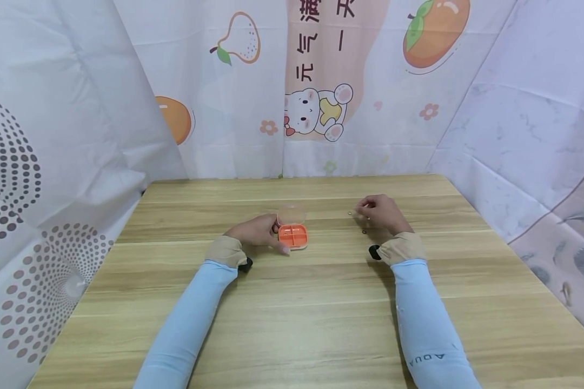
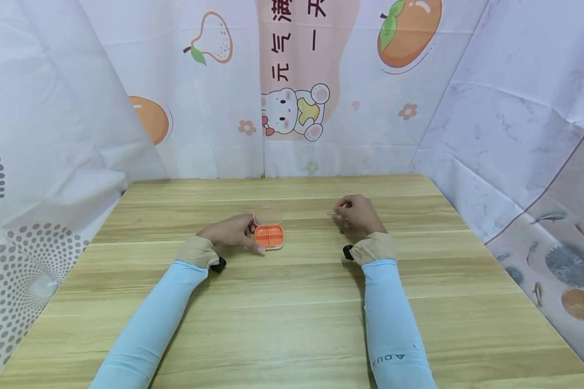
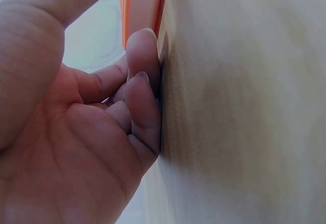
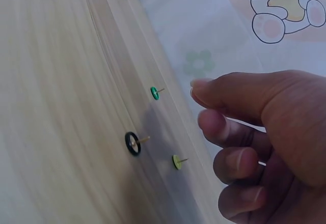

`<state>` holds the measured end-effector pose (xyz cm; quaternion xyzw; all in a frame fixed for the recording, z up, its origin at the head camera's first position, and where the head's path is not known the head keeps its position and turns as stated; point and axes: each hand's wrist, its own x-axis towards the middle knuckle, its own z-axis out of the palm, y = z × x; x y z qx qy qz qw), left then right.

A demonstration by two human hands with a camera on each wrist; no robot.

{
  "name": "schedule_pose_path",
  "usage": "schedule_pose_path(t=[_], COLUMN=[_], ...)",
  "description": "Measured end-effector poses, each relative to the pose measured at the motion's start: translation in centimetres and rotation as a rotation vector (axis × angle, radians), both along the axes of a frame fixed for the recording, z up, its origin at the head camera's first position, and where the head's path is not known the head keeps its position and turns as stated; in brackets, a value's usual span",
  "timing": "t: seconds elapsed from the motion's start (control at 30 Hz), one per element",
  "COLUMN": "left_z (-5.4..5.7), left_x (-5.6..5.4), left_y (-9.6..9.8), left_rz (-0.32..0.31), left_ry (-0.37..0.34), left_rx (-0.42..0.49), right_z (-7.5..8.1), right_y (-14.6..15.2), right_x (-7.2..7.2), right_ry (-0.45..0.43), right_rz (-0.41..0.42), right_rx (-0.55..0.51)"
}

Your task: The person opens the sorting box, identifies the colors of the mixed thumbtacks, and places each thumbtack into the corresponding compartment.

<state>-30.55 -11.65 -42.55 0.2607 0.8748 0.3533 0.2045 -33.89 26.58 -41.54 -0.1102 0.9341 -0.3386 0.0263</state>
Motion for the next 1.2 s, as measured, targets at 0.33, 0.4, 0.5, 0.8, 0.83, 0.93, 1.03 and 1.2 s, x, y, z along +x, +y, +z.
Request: schedule_pose_path(t=[0.33,0.4,0.5,0.8,0.83,0.93,1.03,1.2], left_z=[0.0,0.0,0.0,0.2,0.2,0.1,0.0,0.1], left_x=[0.0,0.0,0.1,0.1,0.1,0.0,-0.1,0.0], left_y=[0.0,0.0,0.0,0.0,0.0,-0.1,-0.1,0.0], left_rz=[0.004,0.003,0.004,0.004,0.004,0.002,0.003,0.014], left_ry=[-0.001,-0.002,-0.005,-0.011,-0.012,-0.015,-0.017,-0.014], left_rx=[-0.001,0.000,0.001,-0.006,-0.006,-0.002,0.004,-0.005], right_z=[0.0,-0.1,-0.2,-0.7,-0.7,-0.9,-0.9,-0.8], right_y=[0.8,1.0,1.4,2.7,2.7,2.9,3.0,2.9], right_x=[0.1,0.1,0.1,0.0,-0.1,-0.1,-0.1,0.2], right_ry=[0.006,-0.003,-0.016,-0.045,-0.052,-0.075,-0.094,-0.103], right_rz=[-0.031,-0.044,-0.055,-0.046,-0.047,-0.041,-0.049,-0.058], right_rx=[0.012,0.012,0.009,-0.013,-0.017,-0.023,-0.013,0.011])
